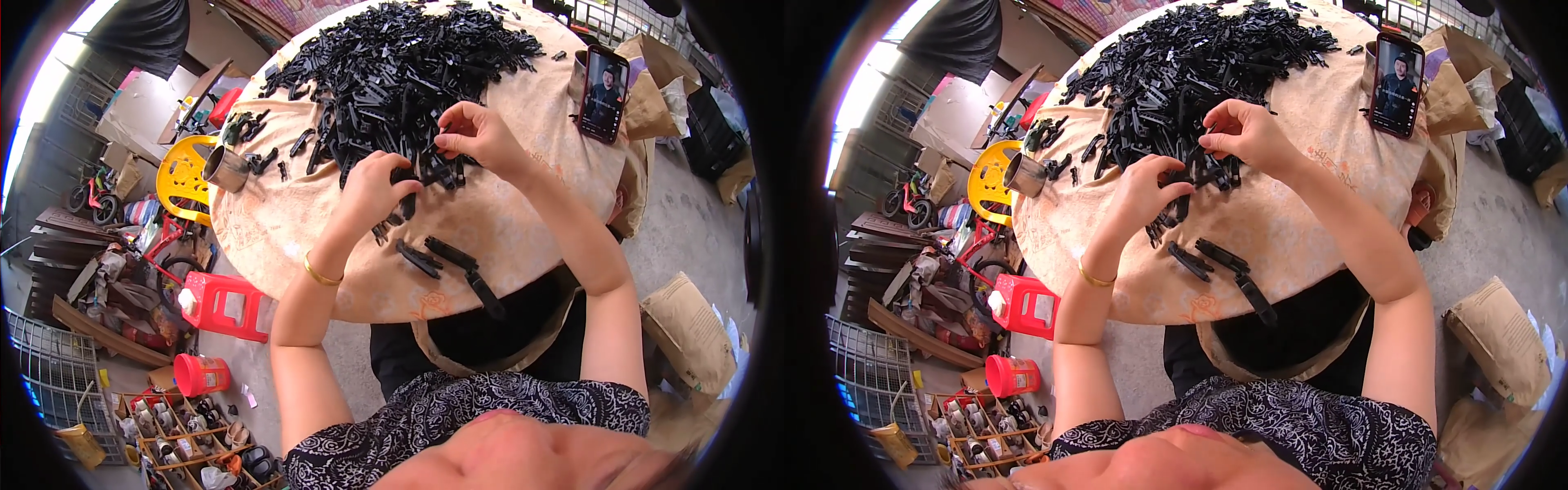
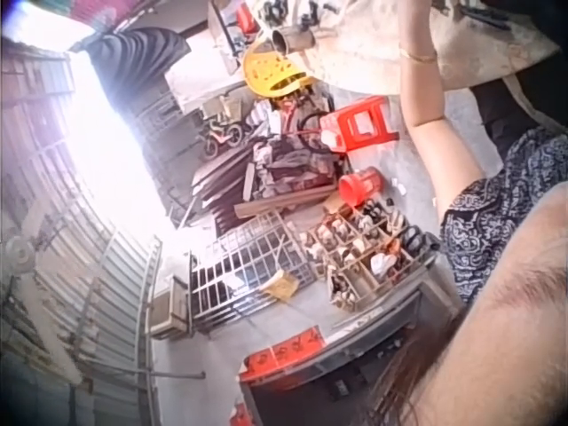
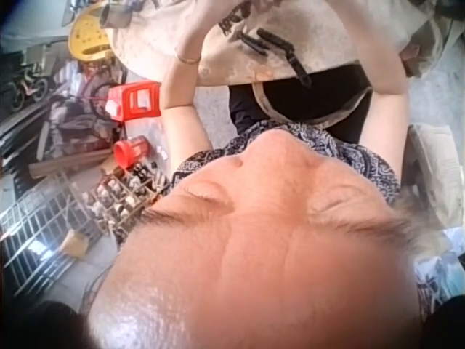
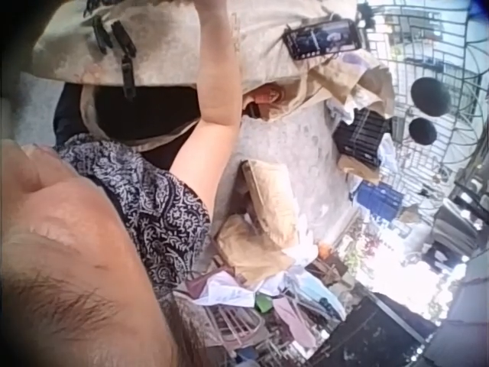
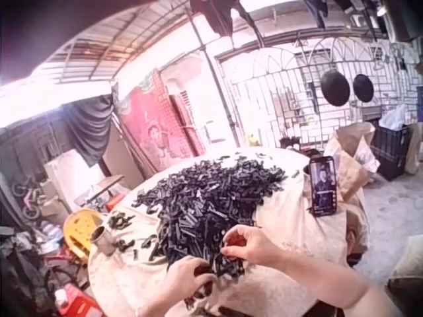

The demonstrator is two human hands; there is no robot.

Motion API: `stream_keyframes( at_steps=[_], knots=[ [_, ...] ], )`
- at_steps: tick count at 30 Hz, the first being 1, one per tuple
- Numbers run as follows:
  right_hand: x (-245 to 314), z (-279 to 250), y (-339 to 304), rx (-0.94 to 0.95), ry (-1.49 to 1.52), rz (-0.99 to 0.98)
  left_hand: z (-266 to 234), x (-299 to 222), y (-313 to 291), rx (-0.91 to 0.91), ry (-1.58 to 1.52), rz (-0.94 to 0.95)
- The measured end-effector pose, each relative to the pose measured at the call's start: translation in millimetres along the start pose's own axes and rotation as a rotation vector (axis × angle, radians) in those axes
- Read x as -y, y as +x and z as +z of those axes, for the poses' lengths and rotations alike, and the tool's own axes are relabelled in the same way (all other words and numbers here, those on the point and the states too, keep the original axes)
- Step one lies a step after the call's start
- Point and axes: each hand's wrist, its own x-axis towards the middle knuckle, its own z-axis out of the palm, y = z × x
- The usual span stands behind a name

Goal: The person assembles black plastic pieces by snapping parts together by hand and stacking the assembled components on the table.

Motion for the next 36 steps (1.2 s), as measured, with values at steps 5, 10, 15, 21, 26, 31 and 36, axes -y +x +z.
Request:
stream_keyframes(
  at_steps=[5,10,15,21,26,31,36],
  knots=[
    [-5,2,-2,-0.011,-0.042,0.016,4,-2,16,0.142,0.059,-0.210],
    [1,3,-4,-0.011,-0.177,-0.020,26,3,17,-0.217,0.293,-0.127],
    [-1,8,-8,0.116,-0.161,-0.115,26,2,14,-0.483,0.159,0.171],
    [3,11,-10,0.054,-0.207,-0.195,21,5,12,-0.233,-0.459,0.122],
    [0,9,-10,0.034,-0.399,-0.321,10,-3,3,-0.064,-0.590,-0.022],
    [-1,13,-13,0.037,-0.639,-0.563,11,-5,1,-0.053,-0.436,-0.017],
    [4,18,-10,-0.043,-0.758,-0.708,8,-7,-2,-0.141,-0.425,0.090]
  ],
)
